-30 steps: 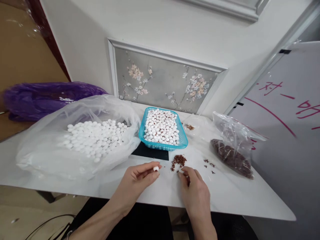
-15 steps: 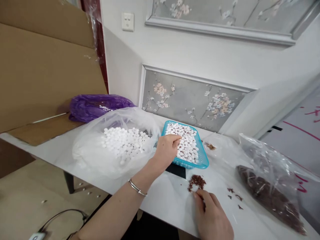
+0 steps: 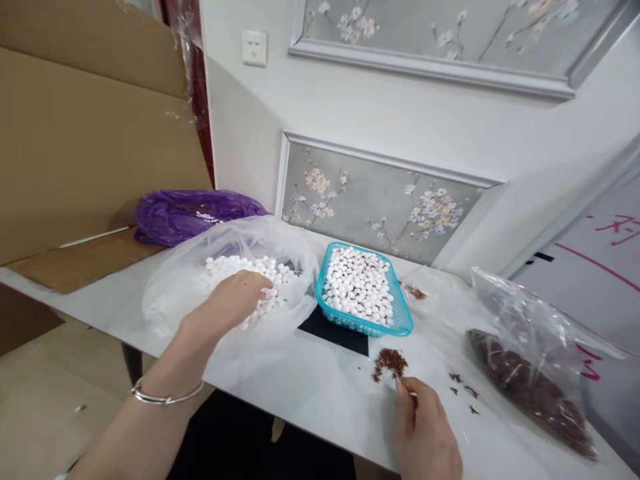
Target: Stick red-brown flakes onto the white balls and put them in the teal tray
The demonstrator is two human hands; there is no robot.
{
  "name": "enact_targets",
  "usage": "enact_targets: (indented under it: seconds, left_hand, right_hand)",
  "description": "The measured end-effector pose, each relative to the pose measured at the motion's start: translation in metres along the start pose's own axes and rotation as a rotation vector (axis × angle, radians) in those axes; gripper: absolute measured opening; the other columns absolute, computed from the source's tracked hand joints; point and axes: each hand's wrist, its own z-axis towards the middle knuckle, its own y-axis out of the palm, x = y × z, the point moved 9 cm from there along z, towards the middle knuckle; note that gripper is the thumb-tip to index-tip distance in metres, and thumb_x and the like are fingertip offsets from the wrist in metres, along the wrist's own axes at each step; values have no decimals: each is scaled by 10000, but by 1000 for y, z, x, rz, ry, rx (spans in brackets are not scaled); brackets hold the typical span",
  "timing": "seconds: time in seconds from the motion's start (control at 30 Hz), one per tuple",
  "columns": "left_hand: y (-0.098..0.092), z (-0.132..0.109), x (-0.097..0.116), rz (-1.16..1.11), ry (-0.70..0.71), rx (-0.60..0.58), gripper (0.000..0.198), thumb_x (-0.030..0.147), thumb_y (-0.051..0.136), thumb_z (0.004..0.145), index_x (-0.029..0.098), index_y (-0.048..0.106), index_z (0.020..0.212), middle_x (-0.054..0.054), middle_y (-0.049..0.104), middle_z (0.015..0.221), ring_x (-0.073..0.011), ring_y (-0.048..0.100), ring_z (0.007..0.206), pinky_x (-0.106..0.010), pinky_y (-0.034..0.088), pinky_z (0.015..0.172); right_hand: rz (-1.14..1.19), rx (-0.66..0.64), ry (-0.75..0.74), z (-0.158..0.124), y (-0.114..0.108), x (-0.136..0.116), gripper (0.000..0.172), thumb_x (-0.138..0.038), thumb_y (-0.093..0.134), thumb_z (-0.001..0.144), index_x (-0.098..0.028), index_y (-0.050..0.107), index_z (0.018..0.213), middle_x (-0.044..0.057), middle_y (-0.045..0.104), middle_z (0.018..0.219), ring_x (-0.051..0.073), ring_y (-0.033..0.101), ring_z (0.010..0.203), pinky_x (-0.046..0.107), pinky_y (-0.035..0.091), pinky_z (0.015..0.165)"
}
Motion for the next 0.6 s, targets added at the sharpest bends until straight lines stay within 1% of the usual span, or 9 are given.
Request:
enact_targets:
  seconds: [0.07, 0.1, 0.2, 0.3, 0.37, 0.43, 0.5, 0.53, 0.6]
  left_hand:
    - [2, -3, -21, 11, -9, -34, 290, 107, 521, 685, 214, 757, 816, -84, 761, 850, -300, 656, 870, -353, 453, 763]
    - [4, -4, -27, 1, -10, -44, 295, 111, 514, 686, 216, 759, 814, -84, 762, 841, -300, 657, 862, -353, 454, 755]
    - [7, -3, -30, -56, 1, -32, 270, 130, 520, 700, 216, 764, 778, -93, 758, 844, -316, 650, 880, -375, 441, 795]
    - [1, -2, -17, -161, 8, 36, 222, 179, 551, 733, 203, 761, 802, -101, 739, 924, -331, 619, 965, -396, 408, 877]
    - [-4, -5, -1, -263, 5, 78, 223, 233, 555, 778, 199, 750, 880, -85, 719, 1008, -318, 603, 1007, -382, 403, 900]
    - [-2, -14, 18, -384, -1, 78, 243, 295, 555, 816, 200, 731, 955, -62, 710, 1046, -284, 618, 979, -348, 441, 862]
    - [13, -28, 38, -542, -18, 11, 253, 350, 598, 807, 192, 723, 961, -56, 733, 942, -242, 655, 846, -310, 500, 742]
    - [25, -36, 48, -667, -37, -65, 252, 356, 632, 790, 191, 722, 960, -50, 738, 876, -214, 661, 766, -287, 515, 680]
    - [63, -56, 63, -1131, -209, -291, 214, 326, 686, 769, 181, 724, 922, -44, 721, 790, -158, 642, 675, -241, 512, 625]
  right_hand:
    - [16, -15, 48, -1, 2, 5, 266, -446, 360, 917, -270, 560, 917, 56, 695, 876, 233, 649, 701, 287, 421, 511]
    - [37, -21, 63, -1, 2, 7, 258, -449, 378, 909, -269, 564, 906, 50, 696, 841, 231, 647, 687, 290, 427, 525]
    - [190, 8, 15, 0, -4, 4, 288, -462, 411, 892, -247, 603, 882, 56, 689, 869, 217, 642, 718, 309, 471, 636]
    - [403, 22, -35, 0, -9, -2, 332, -497, 490, 848, -214, 661, 822, 72, 676, 929, 219, 634, 803, 324, 491, 762]
    - [564, -29, 10, -2, -5, -4, 324, -506, 587, 789, -199, 691, 795, 75, 674, 941, 224, 638, 838, 327, 512, 795]
    - [757, -107, 76, -7, 4, -11, 310, -482, 640, 764, -186, 715, 822, 76, 669, 989, 214, 663, 830, 331, 544, 804]
    - [939, -177, 111, -12, 10, -24, 291, -447, 630, 793, -180, 727, 859, 81, 655, 1058, 199, 691, 806, 341, 569, 798]
    - [995, -202, 103, -14, 11, -32, 276, -432, 628, 803, -182, 728, 861, 80, 659, 1052, 200, 696, 807, 347, 574, 791]
    - [1014, -263, 87, -16, 11, -47, 239, -401, 639, 808, -186, 722, 870, 68, 691, 958, 197, 699, 774, 343, 577, 761]
